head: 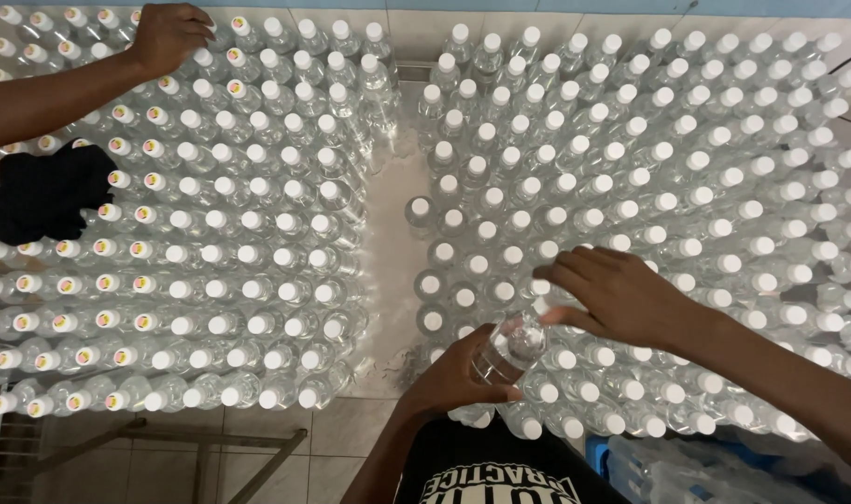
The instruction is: The person repeatedly picks up plastic bottles from a table, screws on white caps, and places the capped bottles back on the table. Another person in a yellow shirt is visible nearby, also handling bottles.
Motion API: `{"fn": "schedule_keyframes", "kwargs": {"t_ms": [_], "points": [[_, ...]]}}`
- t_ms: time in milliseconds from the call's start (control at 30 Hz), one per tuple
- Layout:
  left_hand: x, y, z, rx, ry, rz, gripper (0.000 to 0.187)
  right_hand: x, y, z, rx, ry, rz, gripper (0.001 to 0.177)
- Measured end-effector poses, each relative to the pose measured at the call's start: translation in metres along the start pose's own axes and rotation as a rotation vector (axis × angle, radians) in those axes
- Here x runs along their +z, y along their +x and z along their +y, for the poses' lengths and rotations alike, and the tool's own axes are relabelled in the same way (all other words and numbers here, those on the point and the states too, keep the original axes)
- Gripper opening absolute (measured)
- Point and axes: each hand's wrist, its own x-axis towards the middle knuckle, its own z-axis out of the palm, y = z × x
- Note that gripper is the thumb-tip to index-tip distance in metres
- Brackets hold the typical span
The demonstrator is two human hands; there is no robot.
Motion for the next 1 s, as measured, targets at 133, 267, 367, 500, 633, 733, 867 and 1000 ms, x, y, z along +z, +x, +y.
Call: {"fn": "schedule_keyframes", "kwargs": {"t_ms": [133, 267, 367, 500, 633, 733, 867, 1000], "points": [[-0.025, 0.026, -0.047, 0.131, -0.199, -0.51, 0.104, -0.014, -0.01, -0.011, -0.652, -0.226, 0.27, 0.049], [-0.025, 0.056, -0.097, 0.075, -0.577, -1.233, 0.064, -0.03, -0.006, -0.042, -0.988, -0.369, 0.474, 0.057], [-0.026, 0.037, -0.067, 0.207, -0.264, -0.969, 0.053, 0.014, -0.004, -0.039, -0.708, 0.014, 0.485, 0.058], [-0.025, -0.012, 0.02, -0.091, 0.165, -0.322, 0.113, 0.047, 0.009, -0.026, 0.058, 0.594, 0.121, 0.072], [0.007, -0.001, 0.006, 0.103, 1.248, 0.202, 0.101, 0.079, 0.02, -0.01, 1.192, 1.203, -0.669, 0.048], [0.0, 0.003, -0.008, 0.312, 1.585, 0.472, 0.1, 0.04, 0.051, -0.022, 1.096, 1.236, -0.76, 0.045], [-0.051, 0.027, -0.007, 0.432, 1.269, 0.841, 0.096, -0.048, 0.116, -0.031, 0.568, 1.065, -0.262, 0.052], [-0.093, 0.04, 0.006, 0.642, 0.91, 0.98, 0.122, -0.09, 0.187, -0.052, 0.52, 0.595, -0.134, 0.046]]}}
